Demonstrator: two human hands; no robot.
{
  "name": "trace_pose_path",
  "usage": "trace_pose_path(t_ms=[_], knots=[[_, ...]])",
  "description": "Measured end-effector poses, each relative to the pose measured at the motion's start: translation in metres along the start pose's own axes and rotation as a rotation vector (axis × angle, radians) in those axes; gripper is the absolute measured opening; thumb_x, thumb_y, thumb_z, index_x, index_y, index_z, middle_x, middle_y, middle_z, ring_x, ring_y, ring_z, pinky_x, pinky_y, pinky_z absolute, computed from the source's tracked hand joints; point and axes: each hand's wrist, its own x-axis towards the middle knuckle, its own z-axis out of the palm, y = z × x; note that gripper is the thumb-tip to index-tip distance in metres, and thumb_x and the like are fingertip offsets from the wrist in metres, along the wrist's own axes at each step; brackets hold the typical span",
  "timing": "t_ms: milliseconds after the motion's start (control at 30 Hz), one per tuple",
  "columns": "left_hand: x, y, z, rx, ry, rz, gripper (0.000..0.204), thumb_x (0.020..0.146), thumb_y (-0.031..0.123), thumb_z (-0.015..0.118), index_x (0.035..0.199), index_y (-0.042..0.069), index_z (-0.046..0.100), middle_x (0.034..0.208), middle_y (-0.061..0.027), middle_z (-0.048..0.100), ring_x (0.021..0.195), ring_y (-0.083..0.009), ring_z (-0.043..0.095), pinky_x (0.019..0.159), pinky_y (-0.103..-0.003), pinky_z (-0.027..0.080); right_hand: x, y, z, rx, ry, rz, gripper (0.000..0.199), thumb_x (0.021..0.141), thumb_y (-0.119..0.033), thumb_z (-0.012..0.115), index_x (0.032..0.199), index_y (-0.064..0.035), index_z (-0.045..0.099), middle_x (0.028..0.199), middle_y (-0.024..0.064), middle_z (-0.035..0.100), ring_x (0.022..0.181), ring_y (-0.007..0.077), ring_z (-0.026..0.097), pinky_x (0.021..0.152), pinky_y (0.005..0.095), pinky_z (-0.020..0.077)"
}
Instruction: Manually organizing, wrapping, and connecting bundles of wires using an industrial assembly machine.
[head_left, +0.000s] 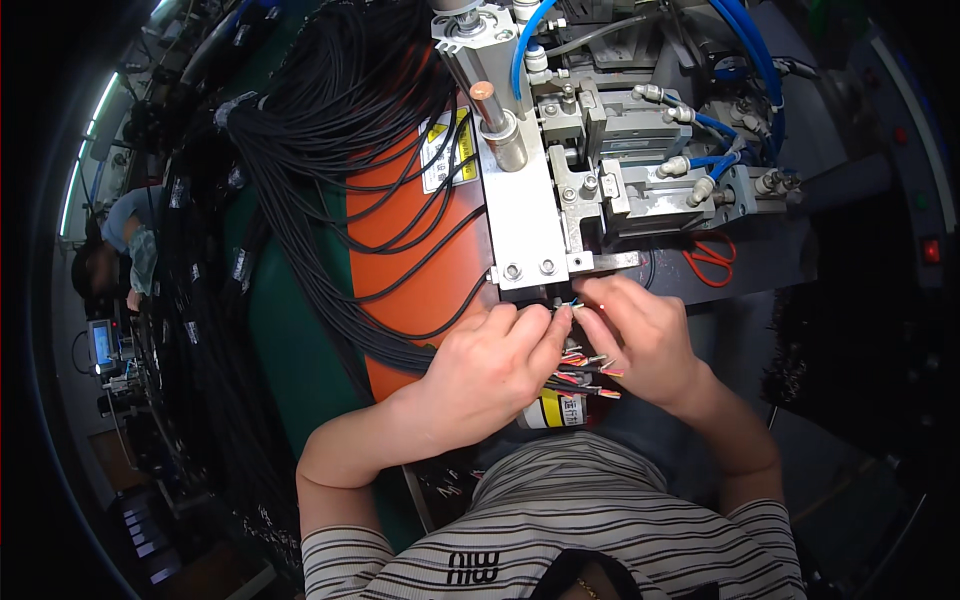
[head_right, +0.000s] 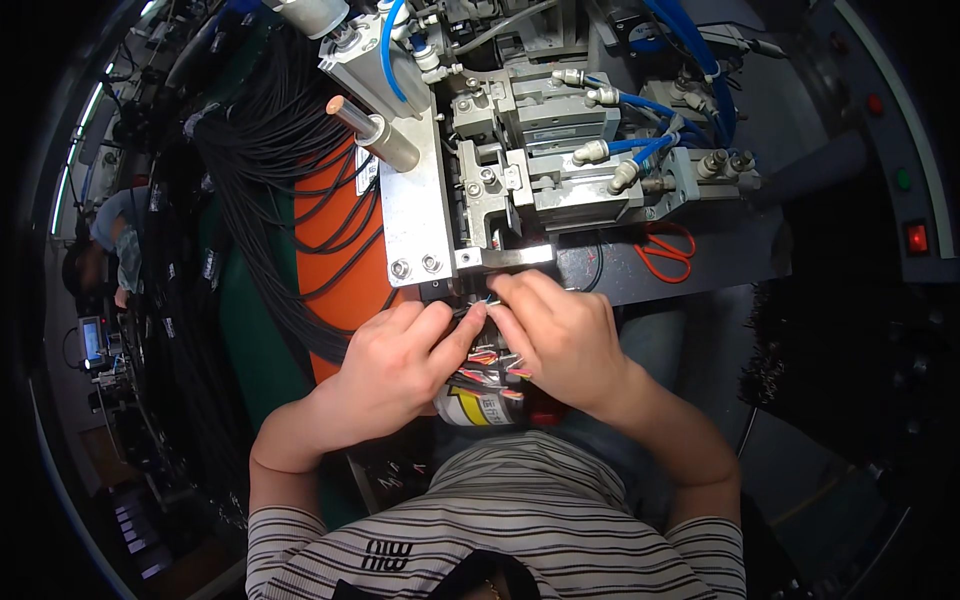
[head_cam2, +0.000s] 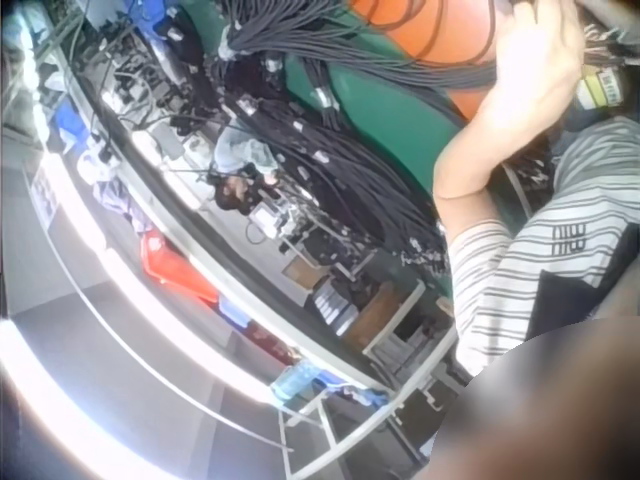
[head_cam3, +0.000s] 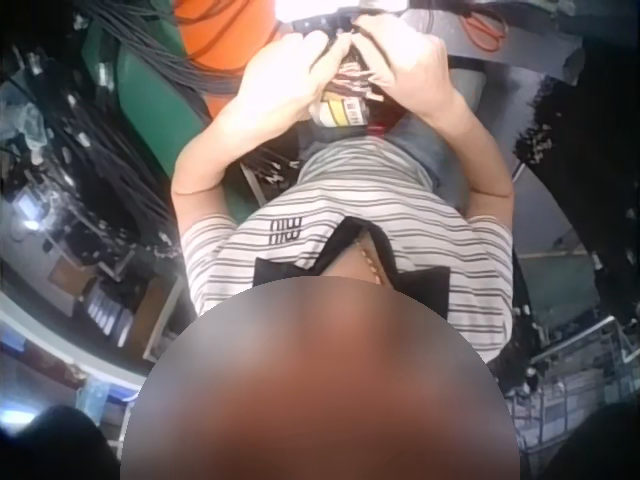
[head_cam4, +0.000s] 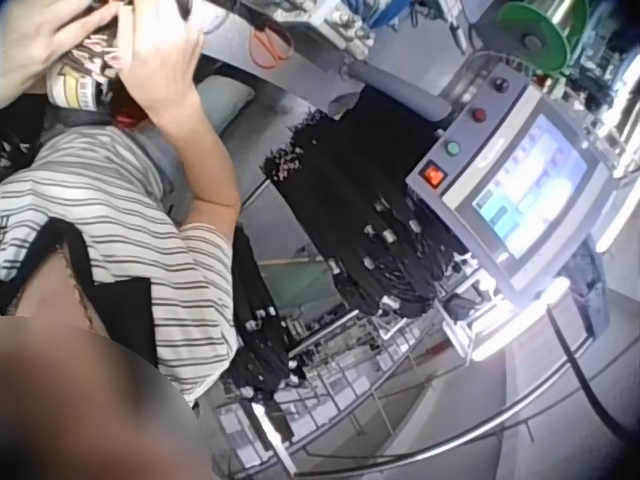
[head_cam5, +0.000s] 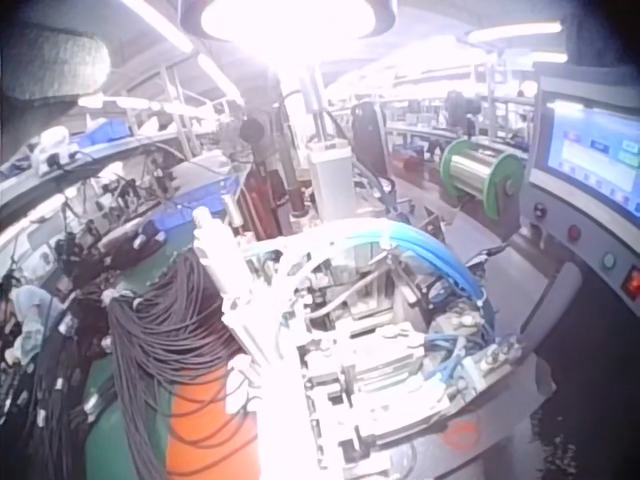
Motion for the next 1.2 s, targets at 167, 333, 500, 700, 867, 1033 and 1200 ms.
trace_pose_path(t_ms=[167, 333, 500, 700, 867, 1033, 1200], knots=[[0.001, -0.005, -0.002, -0.088, 0.041, -0.015, 0.058, 0.064, 0.013, 0.068, 0.120, 0.000, 0.061, 0.088, -0.0076, 0.050, 0.074, -0.0223, 0.054, 0.062, -0.033, 0.046, 0.006, -0.003, -0.004, 0.055, -0.032, 0.028, 0.007, 0.078, -0.002, 0.067, 0.085, 0.0006, 0.065, 0.073, 0.0107, 0.064, 0.053, 0.0222, 0.061, 0.048, 0.0306, 0.0471], [-0.006, -0.008, -0.002, -0.193, 0.056, -0.118, 0.047, 0.065, 0.005, 0.065, 0.111, 0.000, 0.063, 0.092, -0.0087, 0.054, 0.084, -0.0257, 0.057, 0.072, -0.036, 0.048, 0.006, 0.003, -0.003, 0.296, -0.110, 0.252, 0.005, 0.079, 0.000, 0.067, 0.082, 0.0016, 0.064, 0.067, 0.0087, 0.063, 0.048, 0.0131, 0.057, 0.046, 0.0260, 0.0428], [-0.027, -0.014, 0.008, -0.152, 0.273, -0.139, 0.049, 0.061, -0.002, 0.064, 0.110, -0.002, 0.064, 0.098, -0.0114, 0.058, 0.085, -0.0277, 0.058, 0.072, -0.038, 0.047, -0.002, 0.002, -0.003, 0.319, -0.057, 0.262, 0.008, 0.079, -0.001, 0.068, 0.086, 0.0021, 0.065, 0.066, 0.0060, 0.061, 0.047, 0.0077, 0.051, 0.046, 0.0223, 0.0391], [-0.026, -0.007, 0.009, -0.272, 0.226, -0.207, 0.050, 0.062, -0.004, 0.064, 0.112, -0.002, 0.062, 0.093, -0.0112, 0.058, 0.077, -0.0276, 0.060, 0.065, -0.037, 0.049, 0.000, -0.024, -0.014, 0.700, -0.156, 0.214, 0.026, 0.078, 0.006, 0.069, 0.103, 0.0011, 0.066, 0.086, 0.0054, 0.064, 0.061, 0.0034, 0.054, 0.053, 0.0183, 0.0412], [-0.022, -0.009, 0.010, -0.456, 0.289, -0.134, 0.050, 0.063, -0.003, 0.065, 0.112, -0.002, 0.059, 0.089, -0.0119, 0.060, 0.070, -0.0280, 0.063, 0.059, -0.035, 0.051, -0.007, -0.011, 0.001, 0.741, -0.085, 0.196, 0.026, 0.082, 0.004, 0.067, 0.108, 0.0016, 0.064, 0.089, 0.0049, 0.064, 0.059, 0.0018, 0.055, 0.053, 0.0186, 0.0423], [-0.016, -0.005, 0.015, -0.381, 0.437, -0.065, 0.041, 0.066, 0.000, 0.073, 0.105, -0.003, 0.059, 0.079, -0.0122, 0.061, 0.060, -0.0260, 0.062, 0.050, -0.032, 0.049, -0.009, -0.014, 0.000, 1.222, -0.059, 0.483, 0.014, 0.092, 0.002, 0.059, 0.104, 0.0045, 0.065, 0.091, 0.0049, 0.065, 0.067, 0.0046, 0.060, 0.059, 0.0180, 0.0490], [-0.014, -0.003, 0.016, -0.425, 0.476, -0.072, 0.039, 0.064, 0.001, 0.074, 0.100, -0.003, 0.060, 0.074, -0.0102, 0.059, 0.055, -0.0243, 0.059, 0.047, -0.032, 0.046, -0.010, -0.016, 0.006, 1.100, 0.009, 0.392, 0.015, 0.093, 0.000, 0.058, 0.106, 0.0043, 0.065, 0.091, 0.0081, 0.067, 0.067, 0.0064, 0.062, 0.059, 0.0185, 0.0498]])
